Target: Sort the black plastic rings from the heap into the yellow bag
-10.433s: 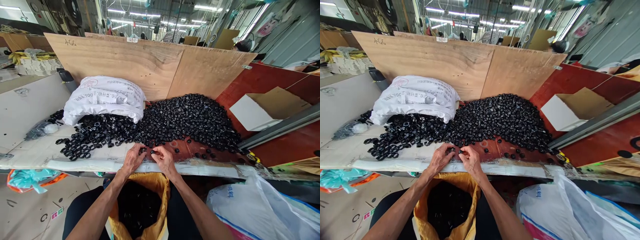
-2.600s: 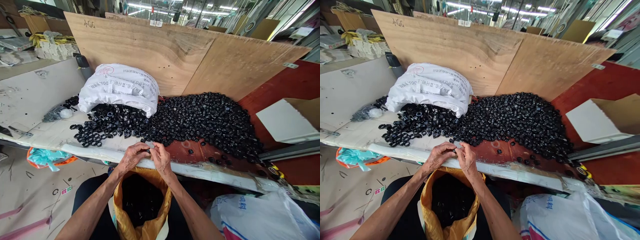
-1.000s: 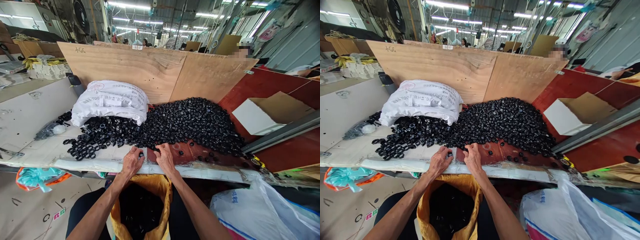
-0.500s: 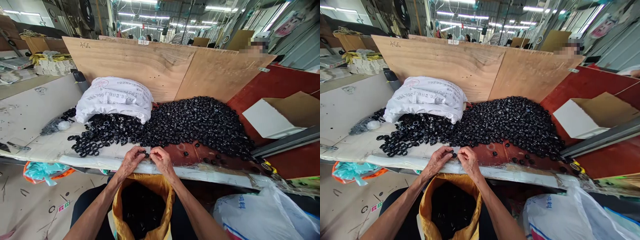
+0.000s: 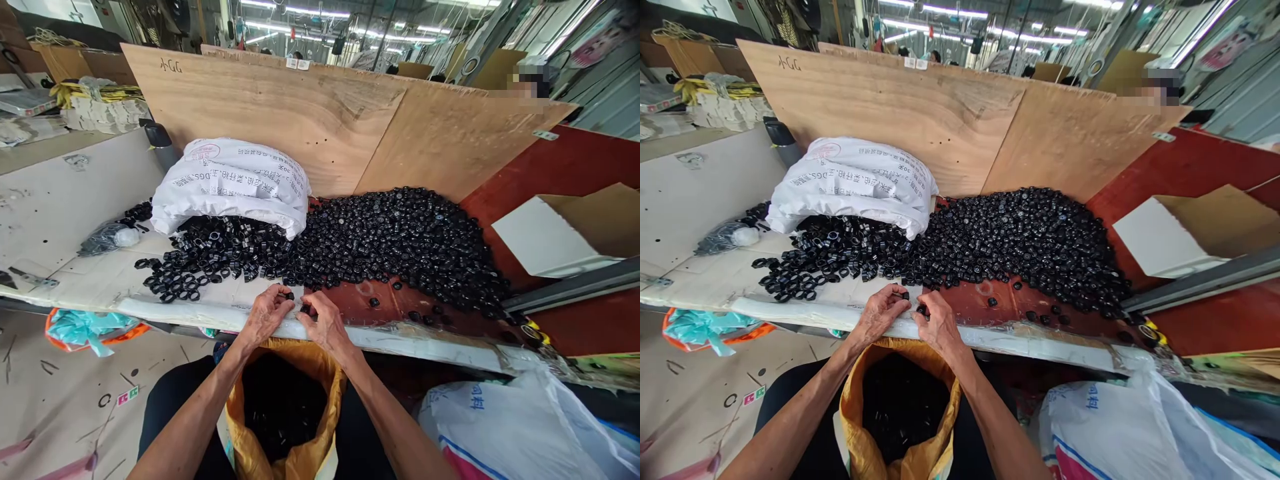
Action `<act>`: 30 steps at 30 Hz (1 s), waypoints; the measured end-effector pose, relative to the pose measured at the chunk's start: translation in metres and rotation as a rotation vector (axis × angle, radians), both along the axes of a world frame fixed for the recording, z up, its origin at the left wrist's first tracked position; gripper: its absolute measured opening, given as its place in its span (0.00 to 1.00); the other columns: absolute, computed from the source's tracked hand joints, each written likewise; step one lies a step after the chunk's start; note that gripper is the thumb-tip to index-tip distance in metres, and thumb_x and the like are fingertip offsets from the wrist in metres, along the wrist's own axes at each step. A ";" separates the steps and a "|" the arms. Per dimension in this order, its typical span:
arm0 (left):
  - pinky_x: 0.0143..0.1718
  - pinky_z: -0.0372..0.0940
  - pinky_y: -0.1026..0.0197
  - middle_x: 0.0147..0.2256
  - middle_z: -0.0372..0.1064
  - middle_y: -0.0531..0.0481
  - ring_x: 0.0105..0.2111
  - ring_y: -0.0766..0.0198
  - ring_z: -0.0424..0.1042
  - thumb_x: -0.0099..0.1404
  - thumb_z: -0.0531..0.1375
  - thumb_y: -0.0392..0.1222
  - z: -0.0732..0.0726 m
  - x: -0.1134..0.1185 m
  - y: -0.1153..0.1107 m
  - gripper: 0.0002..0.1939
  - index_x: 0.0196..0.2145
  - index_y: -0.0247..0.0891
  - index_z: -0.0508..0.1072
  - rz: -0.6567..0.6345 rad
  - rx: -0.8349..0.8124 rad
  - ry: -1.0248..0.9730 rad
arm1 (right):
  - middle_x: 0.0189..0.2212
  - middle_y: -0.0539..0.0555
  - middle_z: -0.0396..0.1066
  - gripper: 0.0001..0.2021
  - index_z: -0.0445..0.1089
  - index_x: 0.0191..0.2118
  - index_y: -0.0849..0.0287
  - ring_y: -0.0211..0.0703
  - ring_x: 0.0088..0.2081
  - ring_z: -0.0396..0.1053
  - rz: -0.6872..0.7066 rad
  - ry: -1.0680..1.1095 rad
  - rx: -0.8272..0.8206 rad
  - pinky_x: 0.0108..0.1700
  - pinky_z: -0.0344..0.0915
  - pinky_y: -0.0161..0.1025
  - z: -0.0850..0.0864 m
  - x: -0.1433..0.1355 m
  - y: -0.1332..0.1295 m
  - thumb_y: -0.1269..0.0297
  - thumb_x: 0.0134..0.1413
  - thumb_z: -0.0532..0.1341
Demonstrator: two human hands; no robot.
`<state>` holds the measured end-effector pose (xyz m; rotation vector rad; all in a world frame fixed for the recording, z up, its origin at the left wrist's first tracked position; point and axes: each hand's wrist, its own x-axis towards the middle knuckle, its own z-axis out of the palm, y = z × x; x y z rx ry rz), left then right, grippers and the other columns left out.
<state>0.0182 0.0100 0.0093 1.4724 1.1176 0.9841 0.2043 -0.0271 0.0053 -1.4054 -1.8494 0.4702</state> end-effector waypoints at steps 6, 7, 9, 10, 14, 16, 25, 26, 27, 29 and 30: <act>0.36 0.66 0.62 0.31 0.75 0.53 0.33 0.63 0.74 0.65 0.64 0.45 0.003 -0.004 -0.002 0.17 0.50 0.38 0.75 -0.044 -0.030 -0.092 | 0.38 0.55 0.75 0.10 0.76 0.44 0.56 0.44 0.35 0.72 -0.069 0.237 -0.097 0.37 0.72 0.39 -0.001 0.004 0.005 0.64 0.58 0.62; 0.36 0.66 0.61 0.31 0.75 0.52 0.33 0.62 0.75 0.65 0.64 0.45 0.003 -0.004 -0.002 0.17 0.50 0.38 0.75 -0.056 -0.038 -0.112 | 0.40 0.55 0.76 0.11 0.76 0.46 0.56 0.44 0.36 0.73 -0.068 0.325 -0.121 0.36 0.73 0.38 -0.001 0.003 0.006 0.63 0.58 0.62; 0.37 0.67 0.61 0.31 0.75 0.52 0.33 0.62 0.75 0.66 0.64 0.46 0.003 -0.005 -0.002 0.17 0.50 0.38 0.75 -0.081 -0.059 -0.158 | 0.42 0.56 0.76 0.12 0.76 0.46 0.56 0.45 0.37 0.75 -0.061 0.488 -0.168 0.36 0.76 0.39 -0.001 0.000 0.009 0.59 0.57 0.64; 0.37 0.67 0.61 0.31 0.75 0.52 0.33 0.61 0.75 0.66 0.64 0.47 0.003 -0.005 -0.002 0.18 0.50 0.38 0.74 -0.094 -0.074 -0.184 | 0.42 0.56 0.77 0.12 0.76 0.45 0.56 0.46 0.38 0.76 -0.052 0.559 -0.194 0.38 0.78 0.41 0.000 -0.001 0.009 0.58 0.57 0.65; 0.40 0.69 0.59 0.33 0.77 0.50 0.36 0.59 0.77 0.66 0.65 0.50 0.006 -0.006 -0.004 0.19 0.49 0.38 0.73 -0.108 -0.124 -0.242 | 0.38 0.54 0.78 0.14 0.76 0.46 0.55 0.49 0.39 0.79 -0.022 0.742 -0.287 0.41 0.79 0.45 0.000 -0.008 0.010 0.56 0.56 0.67; 0.42 0.69 0.59 0.33 0.77 0.50 0.37 0.59 0.78 0.65 0.66 0.49 0.008 -0.006 -0.005 0.18 0.49 0.38 0.73 -0.108 -0.126 -0.242 | 0.37 0.54 0.78 0.14 0.77 0.46 0.55 0.48 0.38 0.78 -0.038 0.749 -0.271 0.41 0.78 0.44 -0.001 -0.009 0.010 0.57 0.54 0.68; 0.45 0.71 0.56 0.36 0.77 0.49 0.39 0.58 0.78 0.64 0.67 0.51 0.006 -0.007 -0.003 0.20 0.49 0.38 0.73 -0.116 -0.113 -0.269 | 0.38 0.54 0.76 0.09 0.76 0.42 0.55 0.44 0.37 0.75 -0.013 0.537 -0.137 0.37 0.74 0.37 0.000 -0.018 0.014 0.61 0.56 0.65; 0.46 0.71 0.56 0.36 0.77 0.49 0.39 0.58 0.78 0.64 0.67 0.51 0.005 -0.007 -0.003 0.20 0.49 0.37 0.73 -0.122 -0.124 -0.287 | 0.39 0.54 0.76 0.09 0.76 0.42 0.55 0.44 0.38 0.75 -0.002 0.528 -0.123 0.38 0.75 0.37 0.000 -0.019 0.013 0.61 0.57 0.64; 0.46 0.72 0.56 0.36 0.77 0.49 0.39 0.58 0.78 0.64 0.68 0.51 0.006 -0.007 -0.003 0.21 0.49 0.37 0.73 -0.126 -0.137 -0.302 | 0.40 0.54 0.76 0.09 0.76 0.43 0.55 0.44 0.39 0.76 0.007 0.531 -0.114 0.40 0.75 0.38 -0.001 -0.019 0.013 0.61 0.58 0.64; 0.48 0.72 0.55 0.34 0.76 0.50 0.39 0.58 0.79 0.63 0.68 0.51 0.006 -0.007 -0.003 0.21 0.49 0.37 0.73 -0.123 -0.157 -0.315 | 0.43 0.55 0.77 0.09 0.75 0.45 0.54 0.45 0.41 0.76 0.005 0.559 -0.098 0.43 0.76 0.40 -0.003 -0.019 0.012 0.60 0.61 0.62; 0.48 0.72 0.55 0.34 0.76 0.51 0.39 0.58 0.79 0.63 0.69 0.51 0.007 -0.007 -0.003 0.21 0.48 0.38 0.73 -0.119 -0.162 -0.315 | 0.44 0.55 0.76 0.09 0.75 0.46 0.54 0.46 0.43 0.76 -0.006 0.574 -0.086 0.44 0.76 0.41 -0.004 -0.018 0.011 0.60 0.62 0.62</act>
